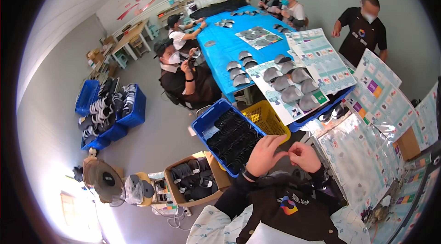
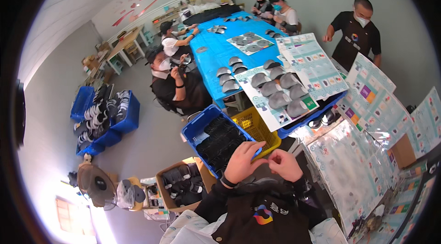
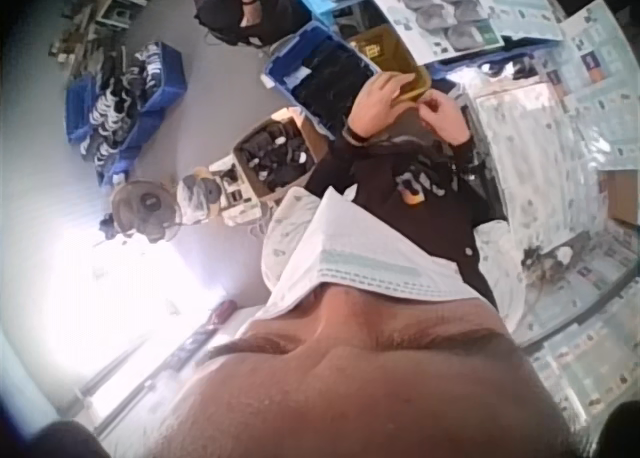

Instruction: The person is applying adhesive or treatment to black shoe components using a small brush-like tool at a workstation in a shoe factory.

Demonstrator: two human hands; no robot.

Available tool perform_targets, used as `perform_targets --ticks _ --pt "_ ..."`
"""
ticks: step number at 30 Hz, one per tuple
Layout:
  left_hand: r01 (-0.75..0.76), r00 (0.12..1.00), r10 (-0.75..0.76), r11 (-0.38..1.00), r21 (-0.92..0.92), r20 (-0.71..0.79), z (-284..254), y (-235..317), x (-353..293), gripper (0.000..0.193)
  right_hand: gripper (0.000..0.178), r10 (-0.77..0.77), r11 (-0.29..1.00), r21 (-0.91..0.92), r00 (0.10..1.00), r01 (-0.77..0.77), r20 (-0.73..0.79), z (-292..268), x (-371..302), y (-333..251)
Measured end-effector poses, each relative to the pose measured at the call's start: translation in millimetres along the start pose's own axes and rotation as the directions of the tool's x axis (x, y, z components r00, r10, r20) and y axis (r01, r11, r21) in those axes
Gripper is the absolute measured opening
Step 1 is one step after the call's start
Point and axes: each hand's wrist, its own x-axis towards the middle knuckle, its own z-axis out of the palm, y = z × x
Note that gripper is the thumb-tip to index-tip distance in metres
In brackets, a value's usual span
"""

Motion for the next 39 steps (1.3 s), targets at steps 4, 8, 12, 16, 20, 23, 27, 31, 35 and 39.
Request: perform_targets --ticks 4,8,12,16,20,23,27,31,35,39 --pt "0.25 0.967 -0.237 0.808 -0.534 0.095 -8.1 -10.2 -2.3 0.063 0.047 -0.476 0.879 0.04 0.877 0.474 0.068 -4.3 -9.8 -55.7" --pt "0.275 0.924 -0.307 0.118 -0.954 0.229 -34.4 -19.0 -6.8 0.086 0.089 -0.666 0.627 0.727 0.676 0.279 0.315 -3.9 -19.7 -118.0" --pt "0.077 0.908 -0.395 -0.173 -0.982 0.141 -61.0 -20.6 -17.5 0.102 0.1 -0.562 0.595 0.798 0.759 0.096 0.328 12.3 -18.5 -147.1" --pt "0.06 0.946 -0.312 -0.098 -0.993 0.088 -79.1 -39.8 -31.8 0.099 0.115 -0.938 0.25 0.966 0.261 0.061 0.227 16.3 -23.1 -156.2" --pt "0.327 0.874 -0.398 0.057 -0.943 0.279 -72.9 -62.9 -48.7 0.082 0.076 -0.556 0.64 0.271 0.19 0.719 0.809 24.1 -37.9 -159.7" --pt "0.489 0.811 -0.528 0.378 -0.786 0.251 -64.5 -69.3 -60.3 0.056 0.089 -0.549 0.737 -0.041 0.634 0.675 0.545 40.5 -37.2 -160.0" --pt "0.533 0.775 -0.562 0.336 -0.776 0.289 -58.1 -71.9 -70.0 0.051 0.082 -0.193 0.981 0.099 0.859 0.166 0.475 52.2 -2.2 -170.9" --pt "0.567 0.789 -0.53 0.429 -0.703 0.312 -56.8 -75.6 -68.4 0.052 0.073 -0.333 0.942 0.214 0.778 0.257 0.532 70.4 36.3 -185.8" --pt "0.284 0.901 -0.39 0.199 -0.938 0.19 -88.2 -84.0 -64.2 0.071 0.047 -0.561 0.823 0.411 0.44 0.393 0.701 36.2 33.6 -175.4" --pt "-0.138 0.866 -0.497 -0.355 -0.924 0.061 -130.7 -84.2 -63.4 0.101 0.066 -0.502 0.569 0.802 0.849 0.181 0.165 6.1 44.3 -144.1"
